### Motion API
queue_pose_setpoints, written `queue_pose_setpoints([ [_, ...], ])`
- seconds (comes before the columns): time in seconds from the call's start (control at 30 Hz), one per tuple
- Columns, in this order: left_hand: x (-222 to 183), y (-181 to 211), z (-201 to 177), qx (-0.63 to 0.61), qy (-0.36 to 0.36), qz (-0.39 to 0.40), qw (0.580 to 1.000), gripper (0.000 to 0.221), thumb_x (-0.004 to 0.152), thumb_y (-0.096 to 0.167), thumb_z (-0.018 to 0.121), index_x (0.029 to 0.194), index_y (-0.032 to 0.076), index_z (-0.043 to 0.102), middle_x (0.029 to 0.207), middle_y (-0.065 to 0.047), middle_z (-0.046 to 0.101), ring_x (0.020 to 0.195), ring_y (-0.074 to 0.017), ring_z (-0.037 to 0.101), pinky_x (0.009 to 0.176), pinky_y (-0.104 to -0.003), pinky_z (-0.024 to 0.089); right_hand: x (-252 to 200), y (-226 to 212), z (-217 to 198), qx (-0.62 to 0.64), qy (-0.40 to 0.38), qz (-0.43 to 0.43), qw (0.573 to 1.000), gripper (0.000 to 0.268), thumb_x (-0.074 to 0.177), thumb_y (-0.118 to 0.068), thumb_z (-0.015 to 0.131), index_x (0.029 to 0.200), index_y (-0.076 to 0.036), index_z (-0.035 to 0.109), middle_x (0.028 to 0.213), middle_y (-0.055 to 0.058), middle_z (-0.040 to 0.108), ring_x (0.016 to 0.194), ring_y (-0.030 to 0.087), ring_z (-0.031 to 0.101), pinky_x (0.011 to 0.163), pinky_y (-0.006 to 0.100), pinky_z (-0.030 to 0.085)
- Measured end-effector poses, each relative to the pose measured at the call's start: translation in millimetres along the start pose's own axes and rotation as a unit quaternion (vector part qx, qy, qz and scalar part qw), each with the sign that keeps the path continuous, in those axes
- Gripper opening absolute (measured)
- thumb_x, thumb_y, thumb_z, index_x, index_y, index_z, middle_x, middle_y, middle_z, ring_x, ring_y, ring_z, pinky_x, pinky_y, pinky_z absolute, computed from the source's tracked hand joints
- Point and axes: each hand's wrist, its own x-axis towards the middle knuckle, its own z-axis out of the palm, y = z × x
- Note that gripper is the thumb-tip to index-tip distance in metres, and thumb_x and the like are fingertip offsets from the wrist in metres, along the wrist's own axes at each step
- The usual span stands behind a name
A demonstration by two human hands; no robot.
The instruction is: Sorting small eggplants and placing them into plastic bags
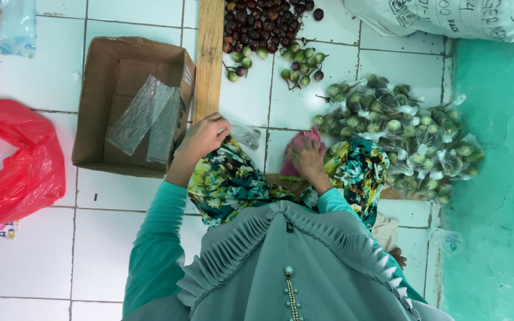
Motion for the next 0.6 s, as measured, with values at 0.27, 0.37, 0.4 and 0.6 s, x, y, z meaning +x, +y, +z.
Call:
queue_pose_setpoints([
  [0.27,-7.2,6.8,-39.9,0.03,0.039,-0.125,0.991,0.017,0.095,0.014,0.064,0.107,0.023,0.071,0.1,-0.01,0.069,0.091,-0.04,0.072,0.076,-0.054,0.058,-11.8,37.9,92.8,0.155,-0.057,0.01,0.986,0.058,0.081,-0.002,0.073,0.135,-0.023,0.068,0.152,0.026,0.04,0.138,0.058,0.04,0.101,0.066,0.053],
  [0.37,10.7,27.2,-47.1,0.014,0.085,-0.137,0.987,0.022,0.097,0.013,0.062,0.115,0.021,0.069,0.102,-0.013,0.069,0.092,-0.0406,0.072,0.073,-0.055,0.058,-5.3,50.9,121.8,0.21,-0.003,0.019,0.977,0.049,0.08,0.002,0.069,0.124,-0.02,0.074,0.137,0.024,0.054,0.128,0.054,0.05,0.105,0.061,0.05],
  [0.4,19.7,33.1,-48.7,0.008,0.114,-0.136,0.984,0.022,0.098,0.012,0.061,0.118,0.02,0.067,0.103,-0.014,0.069,0.094,-0.0393,0.072,0.072,-0.054,0.059,-1.0,56.8,134.2,0.229,0.032,0.022,0.973,0.047,0.077,0.0,0.071,0.119,-0.02,0.078,0.127,0.02,0.063,0.122,0.049,0.056,0.107,0.056,0.047],
  [0.6,108.7,13.8,3.1,0.097,0.128,-0.122,0.979,0.017,0.099,0.02,0.063,0.113,0.029,0.067,0.095,-0.005,0.071,0.094,-0.0302,0.072,0.079,-0.048,0.059,8.7,47.2,26.2,0.6,-0.044,0.232,0.765,0.055,0.082,0.001,0.059,0.123,-0.028,0.08,0.126,0.014,0.072,0.134,0.034,0.056,0.106,0.047,0.048],
])
